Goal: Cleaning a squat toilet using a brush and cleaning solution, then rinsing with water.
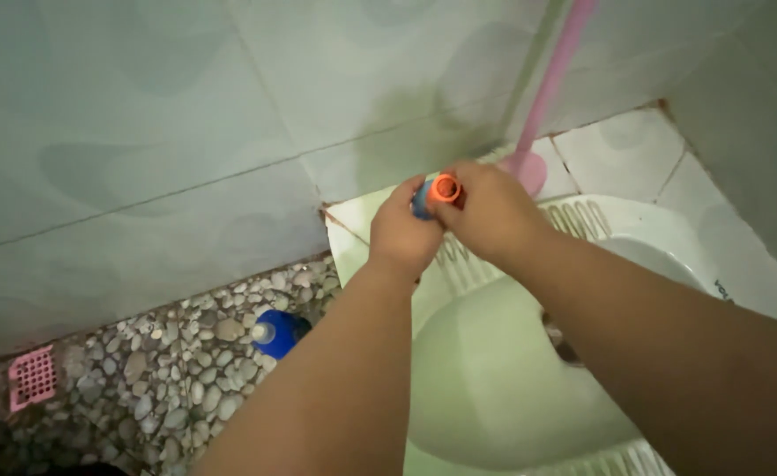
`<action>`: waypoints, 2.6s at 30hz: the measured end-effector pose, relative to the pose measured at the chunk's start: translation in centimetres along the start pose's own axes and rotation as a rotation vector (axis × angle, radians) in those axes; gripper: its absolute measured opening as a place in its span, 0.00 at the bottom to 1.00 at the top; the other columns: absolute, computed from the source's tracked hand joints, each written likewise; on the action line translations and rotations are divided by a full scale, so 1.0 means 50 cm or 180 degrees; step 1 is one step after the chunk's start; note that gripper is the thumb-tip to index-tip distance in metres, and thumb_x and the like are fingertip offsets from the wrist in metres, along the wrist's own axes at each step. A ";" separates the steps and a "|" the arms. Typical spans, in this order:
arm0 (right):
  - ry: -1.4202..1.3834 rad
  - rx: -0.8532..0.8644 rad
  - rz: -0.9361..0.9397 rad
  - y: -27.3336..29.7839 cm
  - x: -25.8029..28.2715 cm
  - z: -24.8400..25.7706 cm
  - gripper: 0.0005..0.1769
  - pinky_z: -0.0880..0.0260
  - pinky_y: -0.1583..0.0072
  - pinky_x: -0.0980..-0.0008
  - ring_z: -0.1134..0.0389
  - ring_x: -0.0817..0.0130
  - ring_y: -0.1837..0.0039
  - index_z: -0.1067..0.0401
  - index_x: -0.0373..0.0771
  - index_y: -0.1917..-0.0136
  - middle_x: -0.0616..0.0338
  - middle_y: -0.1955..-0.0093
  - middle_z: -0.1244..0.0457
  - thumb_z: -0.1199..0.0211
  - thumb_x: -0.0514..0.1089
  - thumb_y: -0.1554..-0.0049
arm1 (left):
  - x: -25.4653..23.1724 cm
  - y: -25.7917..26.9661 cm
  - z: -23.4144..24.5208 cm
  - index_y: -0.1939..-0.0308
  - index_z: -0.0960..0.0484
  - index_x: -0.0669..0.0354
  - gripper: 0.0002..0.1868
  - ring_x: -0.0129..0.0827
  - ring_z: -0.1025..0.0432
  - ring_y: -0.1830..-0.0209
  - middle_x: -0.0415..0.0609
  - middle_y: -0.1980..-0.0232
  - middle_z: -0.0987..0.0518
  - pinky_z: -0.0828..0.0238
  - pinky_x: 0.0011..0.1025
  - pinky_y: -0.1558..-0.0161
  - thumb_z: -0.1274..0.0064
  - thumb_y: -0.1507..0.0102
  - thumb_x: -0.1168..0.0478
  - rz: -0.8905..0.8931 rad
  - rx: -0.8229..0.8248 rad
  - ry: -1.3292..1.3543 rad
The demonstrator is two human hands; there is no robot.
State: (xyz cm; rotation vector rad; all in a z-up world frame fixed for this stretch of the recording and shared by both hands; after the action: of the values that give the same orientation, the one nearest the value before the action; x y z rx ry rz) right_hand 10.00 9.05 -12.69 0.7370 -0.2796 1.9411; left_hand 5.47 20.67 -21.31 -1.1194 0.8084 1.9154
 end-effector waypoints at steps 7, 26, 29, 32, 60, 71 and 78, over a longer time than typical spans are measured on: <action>-0.0393 0.0121 0.0150 -0.022 -0.012 -0.041 0.18 0.28 0.47 0.60 0.27 0.57 0.50 0.26 0.39 0.40 0.51 0.50 0.29 0.36 0.46 0.43 | 0.049 -0.027 -0.005 0.33 0.25 0.50 0.30 0.41 0.24 0.40 0.52 0.40 0.19 0.29 0.32 0.41 0.43 0.41 0.61 -0.0062 0.0056 0.0004; -0.0124 -0.2234 0.1115 -0.017 -0.018 0.167 0.23 0.33 0.44 0.61 0.38 0.56 0.47 0.39 0.32 0.44 0.47 0.43 0.44 0.26 0.41 0.41 | -0.167 -0.018 0.067 0.31 0.27 0.54 0.40 0.42 0.19 0.48 0.57 0.46 0.15 0.27 0.33 0.42 0.41 0.50 0.57 0.0195 0.0195 -0.0065; 0.0048 -0.2698 0.1178 -0.034 -0.036 0.203 0.38 0.33 0.39 0.60 0.40 0.52 0.39 0.47 0.32 0.35 0.42 0.36 0.50 0.20 0.42 0.43 | -0.187 -0.042 0.059 0.33 0.26 0.56 0.39 0.45 0.23 0.42 0.58 0.40 0.19 0.30 0.34 0.40 0.40 0.50 0.58 -0.0069 0.0072 -0.0073; 0.0091 -0.2797 0.1301 -0.076 -0.055 0.216 0.53 0.34 0.36 0.57 0.43 0.45 0.33 0.56 0.30 0.27 0.35 0.30 0.53 0.16 0.44 0.44 | -0.212 -0.060 0.057 0.34 0.25 0.58 0.39 0.45 0.29 0.34 0.57 0.35 0.23 0.35 0.33 0.35 0.40 0.51 0.59 -0.0499 0.0004 -0.0039; -0.1091 -0.0606 0.0440 -0.035 -0.007 0.264 0.11 0.25 0.47 0.67 0.25 0.67 0.48 0.29 0.37 0.45 0.57 0.50 0.29 0.40 0.33 0.42 | -0.333 -0.021 -0.039 0.36 0.23 0.51 0.22 0.36 0.22 0.43 0.46 0.39 0.18 0.28 0.34 0.44 0.47 0.35 0.60 -0.0312 0.0664 0.0445; -0.2318 -0.0408 0.0314 0.106 0.022 0.379 0.13 0.24 0.48 0.66 0.26 0.66 0.48 0.28 0.35 0.50 0.57 0.52 0.31 0.45 0.27 0.48 | -0.436 0.087 -0.052 0.49 0.16 0.54 0.16 0.42 0.21 0.57 0.51 0.55 0.15 0.25 0.40 0.55 0.40 0.41 0.60 -0.0698 0.0662 -0.0030; -0.2749 -0.0427 0.0191 0.227 0.009 0.410 0.07 0.26 0.47 0.66 0.28 0.66 0.52 0.28 0.34 0.53 0.55 0.55 0.32 0.37 0.38 0.46 | -0.455 0.211 -0.049 0.58 0.16 0.56 0.13 0.45 0.21 0.60 0.51 0.61 0.15 0.27 0.42 0.56 0.36 0.45 0.57 -0.0621 0.1092 -0.0797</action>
State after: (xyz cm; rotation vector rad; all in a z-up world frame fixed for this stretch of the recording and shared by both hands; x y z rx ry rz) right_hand 7.63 -6.05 5.08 1.4561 -0.9473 1.5334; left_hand 4.98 6.66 -0.37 -0.7066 0.8169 1.6375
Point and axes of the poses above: each hand's wrist, its own y-axis away from the middle knuckle, its own z-axis out of the back of the hand, x = y × z, the point moved 4 cm from there along -y, towards the middle knuckle
